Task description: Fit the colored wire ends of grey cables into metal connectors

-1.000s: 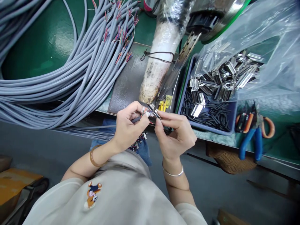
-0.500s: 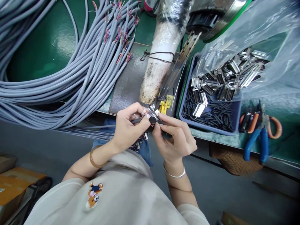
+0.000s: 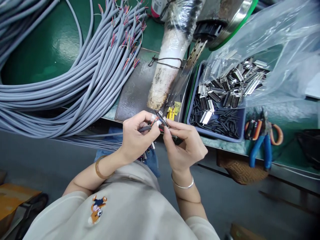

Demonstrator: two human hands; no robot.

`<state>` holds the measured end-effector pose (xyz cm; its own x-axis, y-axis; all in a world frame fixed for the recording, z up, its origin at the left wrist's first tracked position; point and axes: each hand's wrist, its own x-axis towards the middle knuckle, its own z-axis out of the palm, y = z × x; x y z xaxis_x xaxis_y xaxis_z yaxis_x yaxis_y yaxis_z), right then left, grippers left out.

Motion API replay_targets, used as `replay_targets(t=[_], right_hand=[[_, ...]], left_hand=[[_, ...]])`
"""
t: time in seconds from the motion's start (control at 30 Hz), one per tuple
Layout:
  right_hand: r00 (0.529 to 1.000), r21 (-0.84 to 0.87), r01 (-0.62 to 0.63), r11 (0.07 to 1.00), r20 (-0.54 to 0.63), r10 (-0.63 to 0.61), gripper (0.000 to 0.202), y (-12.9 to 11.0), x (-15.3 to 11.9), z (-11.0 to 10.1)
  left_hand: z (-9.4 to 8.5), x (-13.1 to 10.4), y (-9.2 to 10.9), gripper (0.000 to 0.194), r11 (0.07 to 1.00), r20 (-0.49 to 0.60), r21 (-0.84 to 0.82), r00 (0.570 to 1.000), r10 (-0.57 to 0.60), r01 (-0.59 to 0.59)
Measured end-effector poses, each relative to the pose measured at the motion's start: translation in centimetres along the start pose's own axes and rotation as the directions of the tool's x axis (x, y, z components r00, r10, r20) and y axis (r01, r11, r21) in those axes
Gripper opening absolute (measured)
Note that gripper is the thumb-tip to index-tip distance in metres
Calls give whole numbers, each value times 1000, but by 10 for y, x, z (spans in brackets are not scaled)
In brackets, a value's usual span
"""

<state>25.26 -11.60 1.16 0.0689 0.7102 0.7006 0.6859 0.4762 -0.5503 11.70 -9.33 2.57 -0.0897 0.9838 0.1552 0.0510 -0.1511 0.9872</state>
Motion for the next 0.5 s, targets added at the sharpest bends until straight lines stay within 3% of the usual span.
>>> replay_targets(t=[0.5], right_hand=[[1000, 9, -4, 1000, -15, 5, 21, 3, 8, 3]], left_hand=[[2, 4, 0, 13, 994, -18, 66, 996, 85, -84]])
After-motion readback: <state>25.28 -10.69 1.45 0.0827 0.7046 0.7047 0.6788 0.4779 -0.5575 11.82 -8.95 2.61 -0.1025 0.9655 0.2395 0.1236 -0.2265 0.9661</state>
